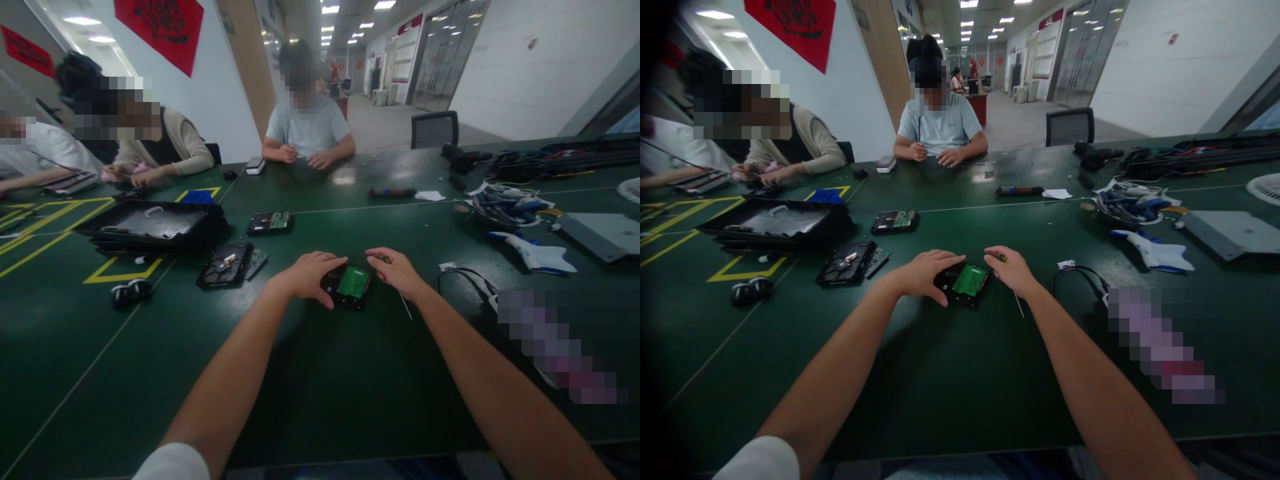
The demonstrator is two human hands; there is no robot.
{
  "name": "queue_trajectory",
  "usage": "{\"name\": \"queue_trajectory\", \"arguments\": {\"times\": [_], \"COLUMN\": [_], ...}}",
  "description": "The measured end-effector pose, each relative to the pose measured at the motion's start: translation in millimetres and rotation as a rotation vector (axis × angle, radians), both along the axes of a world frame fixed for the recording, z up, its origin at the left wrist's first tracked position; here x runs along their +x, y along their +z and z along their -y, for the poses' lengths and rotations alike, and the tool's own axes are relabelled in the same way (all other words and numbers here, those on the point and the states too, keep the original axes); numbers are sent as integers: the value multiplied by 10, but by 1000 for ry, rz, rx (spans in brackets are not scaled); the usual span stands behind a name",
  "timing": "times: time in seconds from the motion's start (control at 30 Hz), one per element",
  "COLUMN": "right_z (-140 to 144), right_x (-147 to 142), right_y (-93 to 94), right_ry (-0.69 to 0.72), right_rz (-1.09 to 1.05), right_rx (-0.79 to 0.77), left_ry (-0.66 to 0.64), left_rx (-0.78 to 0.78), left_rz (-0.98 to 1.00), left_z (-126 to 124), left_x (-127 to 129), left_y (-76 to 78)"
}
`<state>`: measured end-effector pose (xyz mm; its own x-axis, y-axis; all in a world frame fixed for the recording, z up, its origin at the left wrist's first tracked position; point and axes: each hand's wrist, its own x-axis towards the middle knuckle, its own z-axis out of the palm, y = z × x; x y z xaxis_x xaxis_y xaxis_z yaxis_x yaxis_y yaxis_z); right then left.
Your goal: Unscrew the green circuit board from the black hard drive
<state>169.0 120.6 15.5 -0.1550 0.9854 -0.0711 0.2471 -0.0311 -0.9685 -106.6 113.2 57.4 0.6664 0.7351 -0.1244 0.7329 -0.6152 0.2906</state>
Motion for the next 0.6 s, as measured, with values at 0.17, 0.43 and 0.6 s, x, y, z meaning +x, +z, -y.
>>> {"name": "queue_trajectory", "arguments": {"times": [0.17, 0.43, 0.6], "right_z": [6, 46, 71], "right_x": [29, 44, 32], "right_y": [31, 94, 123], "right_ry": [102, 145, 179], "right_rz": [5, 69, 102], "right_rx": [-75, -90, -81], "left_ry": [42, 388, 292], "left_rx": [-2, 137, -34], "left_rz": [-1, -169, -103], "left_z": [-7, 13, 55], "left_x": [-23, -35, -30], "left_y": [-30, 58, 110]}}
